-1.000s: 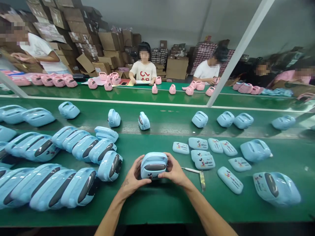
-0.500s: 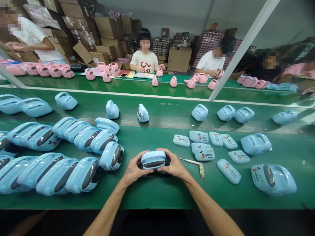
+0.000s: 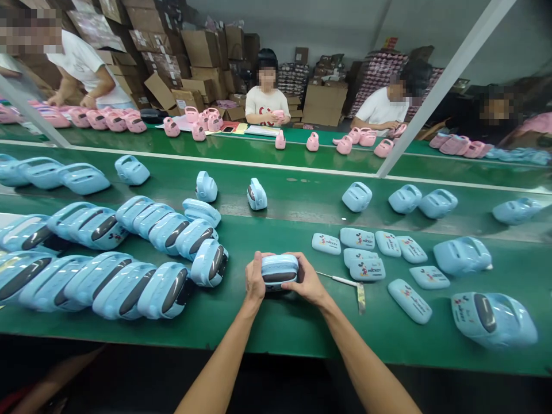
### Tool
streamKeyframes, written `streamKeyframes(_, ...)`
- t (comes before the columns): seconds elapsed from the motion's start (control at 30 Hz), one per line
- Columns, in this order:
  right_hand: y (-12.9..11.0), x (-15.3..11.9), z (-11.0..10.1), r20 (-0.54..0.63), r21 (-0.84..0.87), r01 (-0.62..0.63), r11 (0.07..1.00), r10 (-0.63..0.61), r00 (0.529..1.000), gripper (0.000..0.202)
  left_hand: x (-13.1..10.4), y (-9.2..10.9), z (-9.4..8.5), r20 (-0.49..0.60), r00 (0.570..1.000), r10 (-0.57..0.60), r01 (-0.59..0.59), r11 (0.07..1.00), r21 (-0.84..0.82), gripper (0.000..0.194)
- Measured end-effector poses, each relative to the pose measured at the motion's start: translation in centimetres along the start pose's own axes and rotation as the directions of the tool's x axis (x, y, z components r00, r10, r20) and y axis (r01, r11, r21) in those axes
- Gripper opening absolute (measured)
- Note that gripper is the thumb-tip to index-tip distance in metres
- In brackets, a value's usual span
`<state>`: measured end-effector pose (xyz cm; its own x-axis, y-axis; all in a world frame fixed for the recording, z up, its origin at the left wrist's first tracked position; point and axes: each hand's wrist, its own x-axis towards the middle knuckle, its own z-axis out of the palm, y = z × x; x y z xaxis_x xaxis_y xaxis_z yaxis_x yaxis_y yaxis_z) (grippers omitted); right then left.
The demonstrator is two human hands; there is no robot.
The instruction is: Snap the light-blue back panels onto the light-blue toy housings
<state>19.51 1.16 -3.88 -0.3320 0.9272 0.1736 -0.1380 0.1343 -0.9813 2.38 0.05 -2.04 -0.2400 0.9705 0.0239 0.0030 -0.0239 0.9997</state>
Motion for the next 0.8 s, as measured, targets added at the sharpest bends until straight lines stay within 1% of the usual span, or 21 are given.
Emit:
streamKeyframes(0.07, -0.3, 0.1, 0.3, -0.034, -0.034, 0.046, 0.998, -0.047, 0.998, 0.059, -0.2, -0.3, 0.9, -0.052, 0.999, 0.012, -0.011, 1.0, 0.022, 0.08)
streamKeyframes(0.13, -0.6, 0.4, 1.0, -0.118, -0.096, 0.08, 0.992, -0.091, 0.989, 0.054, -0.4, -0.5, 1.3, -0.083, 0.996, 0.033, -0.03, 0.999, 0.04, 0.079)
streamKeyframes(0.2, -0.8, 0.8, 1.9, -0.234, -0.177, 0.094, 0.98, -0.134, 0.963, 0.059, -0.5, -0.5, 1.3, -0.1, 0.994, 0.052, -0.046, 0.997, 0.055, 0.078)
streamKeyframes(0.27, -0.8, 1.1, 2.8, -0.324, -0.238, 0.092, 0.967, -0.168, 0.931, 0.062, -0.6, -0.5, 1.2, -0.109, 0.992, 0.063, -0.056, 0.996, 0.066, 0.077)
streamKeyframes(0.37, -0.3, 1.2, 3.9, -0.394, -0.276, 0.1, 0.956, -0.208, 0.895, 0.061, -0.8, -0.6, 1.4, -0.139, 0.988, 0.067, -0.056, 0.995, 0.079, 0.074)
streamKeyframes(0.47, 0.1, 1.2, 4.3, -0.47, -0.311, 0.089, 0.946, -0.235, 0.851, 0.058, -0.7, -0.7, 1.7, -0.191, 0.98, 0.059, -0.044, 0.996, 0.082, 0.073)
streamKeyframes(0.53, 0.1, 1.3, 4.3, -0.493, -0.318, 0.046, 0.947, -0.206, 0.845, 0.057, -0.4, -0.8, 1.7, -0.198, 0.979, 0.043, -0.03, 0.997, 0.064, 0.071)
streamKeyframes(0.6, -0.1, 1.6, 4.1, -0.48, -0.308, -0.019, 0.951, -0.138, 0.867, 0.057, -0.1, -0.8, 1.6, -0.173, 0.985, 0.013, -0.009, 1.0, 0.026, 0.069)
streamKeyframes(0.67, -0.4, 1.9, 4.0, -0.463, -0.282, -0.088, 0.955, -0.055, 0.884, 0.059, 0.4, -0.8, 1.3, -0.13, 0.991, -0.025, 0.022, 0.999, -0.028, 0.071)
streamKeyframes(0.73, -0.7, 2.3, 3.8, -0.455, -0.231, -0.138, 0.963, 0.019, 0.89, 0.062, 0.9, -0.7, 1.0, -0.091, 0.994, -0.057, 0.05, 0.996, -0.08, 0.075)
streamKeyframes(0.8, -0.8, 2.7, 3.5, -0.416, -0.156, -0.142, 0.978, 0.065, 0.907, 0.064, 1.3, -0.7, 0.8, -0.08, 0.994, -0.073, 0.064, 0.992, -0.111, 0.076)
